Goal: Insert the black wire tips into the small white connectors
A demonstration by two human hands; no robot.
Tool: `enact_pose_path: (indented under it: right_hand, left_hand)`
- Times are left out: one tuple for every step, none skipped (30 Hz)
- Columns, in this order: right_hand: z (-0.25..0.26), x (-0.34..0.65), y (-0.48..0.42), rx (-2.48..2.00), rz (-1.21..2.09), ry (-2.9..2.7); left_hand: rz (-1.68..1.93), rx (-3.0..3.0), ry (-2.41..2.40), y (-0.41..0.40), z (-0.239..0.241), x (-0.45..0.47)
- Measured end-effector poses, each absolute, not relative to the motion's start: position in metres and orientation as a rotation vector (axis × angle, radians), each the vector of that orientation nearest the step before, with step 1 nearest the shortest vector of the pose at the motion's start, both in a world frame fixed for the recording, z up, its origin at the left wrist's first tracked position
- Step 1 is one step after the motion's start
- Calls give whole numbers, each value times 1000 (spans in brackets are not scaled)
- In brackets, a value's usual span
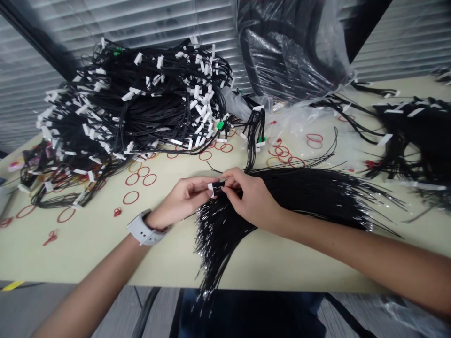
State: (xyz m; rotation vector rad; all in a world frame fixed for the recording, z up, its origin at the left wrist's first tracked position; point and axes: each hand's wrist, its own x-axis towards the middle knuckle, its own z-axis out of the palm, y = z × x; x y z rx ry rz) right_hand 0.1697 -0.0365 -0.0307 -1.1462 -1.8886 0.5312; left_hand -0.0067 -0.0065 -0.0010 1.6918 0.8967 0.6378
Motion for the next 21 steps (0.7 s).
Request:
enact_pose_path:
  right_hand:
    - [-31,170,-36,-1140,533,-1881]
    - [-31,170,-36,-1134,537,-1872]
    - [-31,171,-36,-1126,541,-1862]
    - [-31,171,-36,-1117,544,-1854]
    - [-30,171,-36,-1108,547,-1848]
    - [-30,171,-37,-1100,551,-1846]
    - [-29,171,-37,-1095,554,-1846]
    - [-29,172,-37,-1092,557,-1848]
    - [-28,172,-37,-1092,561,-1850]
    - [-28,171,-37,-1094,565,-1852]
    - [-28,171,-37,-1096,569,-1853]
    - [-28,171,-37,-1098,573,-1853]
    - [-28,171,-37,-1099,578,-1855]
    - [-28,171,-37,-1100,580,-1857]
    - [-28,171,-37,-1103,581,-1858]
    - [-28,171,-37,-1106,579,-1860]
    - [-29,171,-37,-1111,575,-1862]
    - [-29,171,-36,-1114,569,-1863]
    - [-29,170,-36,-1114,564,-1864]
    - [-30,170,-36,-1111,562,-1866]
    - [-30,170,-36,-1105,564,-1866]
  left_hand:
    - [638,1690,891,-7,-1,-7]
    - [638,1689,889,-6,-1,-7]
    - [638,1688,892,-6,-1,-7]
    - [633,1689,896,-6,-1,-7]
    - [627,1689,901,-6,-1,-7]
    - [622,1690,905,-6,-1,-7]
    - [620,1689,909,-6,0,-7]
    - [617,1688,912,-6,0,-7]
    - [614,1685,912,-6,0,-7]
    - [613,1683,912,-6,0,-7]
    - [614,1682,913,-6,0,-7]
    - [615,1682,915,-6,0,-7]
    - [614,1684,915,-6,0,-7]
    - [612,1687,913,-6,0,-7]
    - [608,1692,909,-6,0,-8]
    - [603,1698,906,-6,0,-8]
    - [597,1705,903,-6,-1,-8]
    - [593,1713,902,-6,-1,-8]
    - [592,1721,905,-6,-1,-9]
    - [593,1728,910,-6,-1,-9]
    - [595,1735,915,-6,-1,-9]
